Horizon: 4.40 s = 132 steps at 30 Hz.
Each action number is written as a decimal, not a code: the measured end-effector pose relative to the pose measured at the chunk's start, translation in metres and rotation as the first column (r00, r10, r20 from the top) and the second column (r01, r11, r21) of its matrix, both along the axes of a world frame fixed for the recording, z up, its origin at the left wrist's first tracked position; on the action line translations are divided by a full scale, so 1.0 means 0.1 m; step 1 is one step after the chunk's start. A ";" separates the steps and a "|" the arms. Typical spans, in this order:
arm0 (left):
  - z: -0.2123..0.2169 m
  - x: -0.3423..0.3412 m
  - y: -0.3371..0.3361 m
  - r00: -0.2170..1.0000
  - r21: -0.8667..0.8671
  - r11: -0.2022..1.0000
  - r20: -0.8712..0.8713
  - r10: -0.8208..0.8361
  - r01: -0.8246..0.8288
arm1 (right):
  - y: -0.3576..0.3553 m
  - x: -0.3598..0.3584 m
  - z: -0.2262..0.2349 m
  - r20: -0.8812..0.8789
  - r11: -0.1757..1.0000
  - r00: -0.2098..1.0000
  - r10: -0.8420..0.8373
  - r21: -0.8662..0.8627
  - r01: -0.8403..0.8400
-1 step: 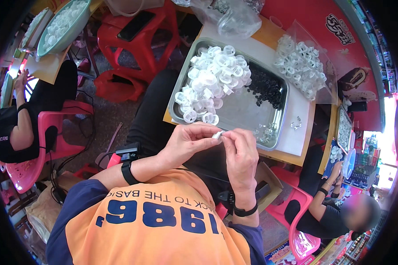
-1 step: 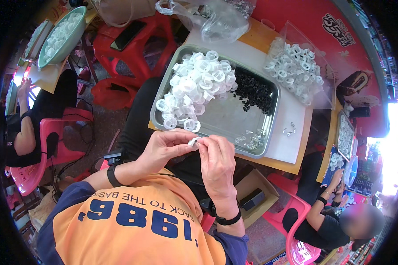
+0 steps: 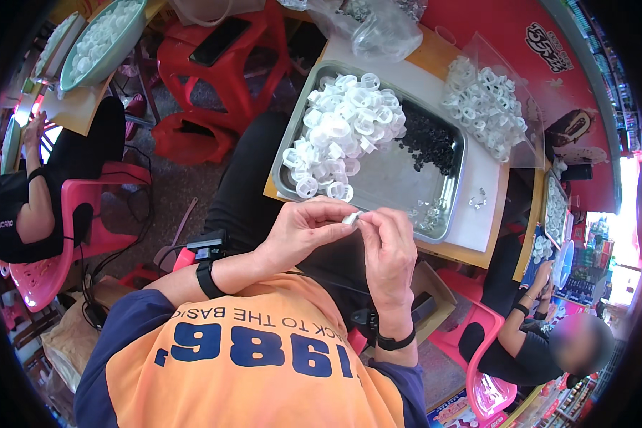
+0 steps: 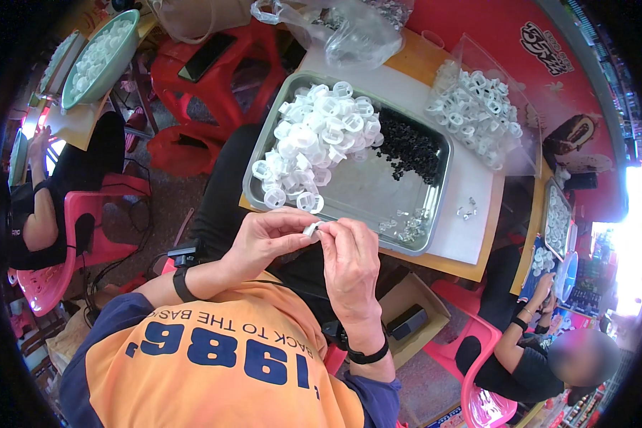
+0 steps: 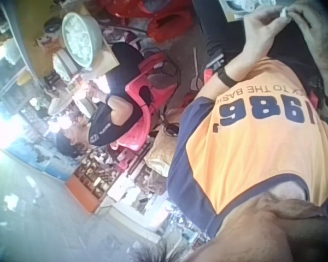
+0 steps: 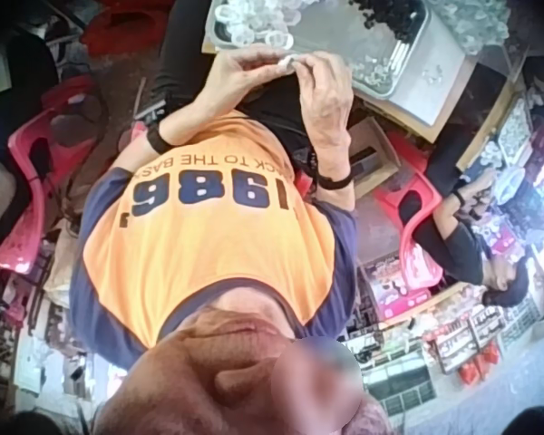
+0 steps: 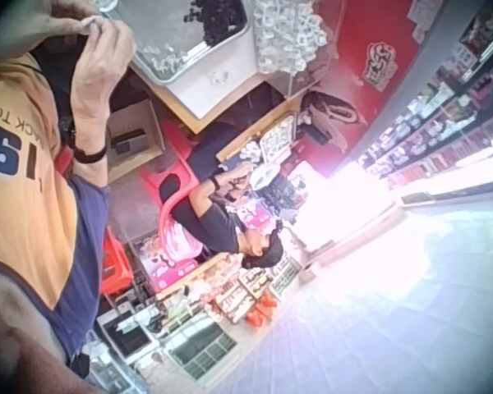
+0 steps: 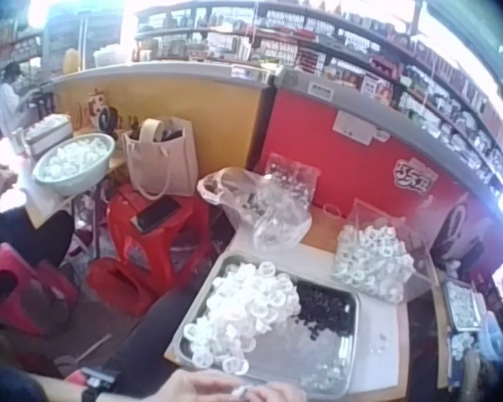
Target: The worker is assembling small plastic components, likely for footwear, by hand at a workstation.
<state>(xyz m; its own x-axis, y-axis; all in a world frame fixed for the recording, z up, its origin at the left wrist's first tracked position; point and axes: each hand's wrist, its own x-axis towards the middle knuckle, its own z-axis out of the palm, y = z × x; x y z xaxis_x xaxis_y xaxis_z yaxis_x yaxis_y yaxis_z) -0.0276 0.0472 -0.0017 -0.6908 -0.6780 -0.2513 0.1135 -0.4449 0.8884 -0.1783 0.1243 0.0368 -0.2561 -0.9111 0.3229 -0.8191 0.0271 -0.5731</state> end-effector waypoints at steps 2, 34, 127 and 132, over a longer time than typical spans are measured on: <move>-0.06 -0.01 0.04 0.996 -0.111 0.991 -0.042 0.075 -0.079 | 0.00 0.02 -0.01 -0.006 1.000 1.000 -0.005 -0.007 0.005; -0.10 0.01 -0.01 0.999 -0.077 0.996 -0.010 -0.034 0.034 | 0.06 -0.06 -0.15 -0.116 0.993 0.992 0.050 -0.105 -0.063; -0.04 0.01 0.01 0.984 -0.582 0.809 0.082 0.159 -0.082 | 0.15 0.14 -0.18 0.548 0.984 0.826 -0.132 -0.024 0.174; 0.00 -0.01 0.03 0.969 -0.747 0.641 -0.016 0.246 -0.175 | 0.16 0.14 -0.16 0.540 0.988 0.836 -0.100 -0.048 0.149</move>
